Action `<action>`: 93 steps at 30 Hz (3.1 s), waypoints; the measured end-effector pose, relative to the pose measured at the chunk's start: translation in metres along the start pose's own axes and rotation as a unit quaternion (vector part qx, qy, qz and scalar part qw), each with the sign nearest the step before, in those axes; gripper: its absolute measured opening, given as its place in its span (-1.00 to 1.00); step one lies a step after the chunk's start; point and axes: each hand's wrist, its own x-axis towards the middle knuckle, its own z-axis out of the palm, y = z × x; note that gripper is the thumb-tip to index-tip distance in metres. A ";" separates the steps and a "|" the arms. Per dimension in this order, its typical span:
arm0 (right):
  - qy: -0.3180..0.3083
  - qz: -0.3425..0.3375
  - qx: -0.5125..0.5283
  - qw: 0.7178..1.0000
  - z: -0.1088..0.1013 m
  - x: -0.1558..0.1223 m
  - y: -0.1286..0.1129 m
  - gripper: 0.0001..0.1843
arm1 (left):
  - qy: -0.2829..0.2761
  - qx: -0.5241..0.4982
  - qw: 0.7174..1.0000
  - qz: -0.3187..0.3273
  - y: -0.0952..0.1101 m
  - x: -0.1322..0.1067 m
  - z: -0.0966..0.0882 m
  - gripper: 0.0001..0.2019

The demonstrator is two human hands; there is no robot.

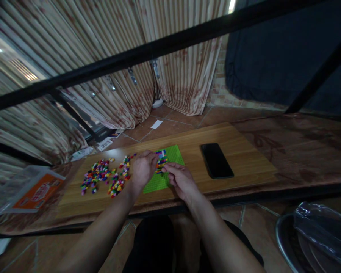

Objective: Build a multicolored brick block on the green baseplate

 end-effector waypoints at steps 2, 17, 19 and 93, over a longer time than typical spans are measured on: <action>-0.002 0.000 0.001 1.000 -0.001 0.000 0.000 -0.67 | 0.014 -0.001 1.000 -0.003 0.000 -0.001 0.003 -0.75; -0.016 -0.007 0.016 1.000 -0.006 0.004 0.005 -0.80 | 0.029 0.074 0.997 0.004 0.012 -0.022 0.004 -0.70; -0.016 0.002 0.041 0.999 -0.008 0.005 0.006 -0.86 | 0.019 0.080 0.997 0.012 0.012 -0.023 0.002 -0.69; 0.039 0.096 0.088 0.991 0.014 -0.004 0.014 -0.72 | 0.015 -0.121 0.991 -0.057 -0.011 -0.010 -0.017 -0.81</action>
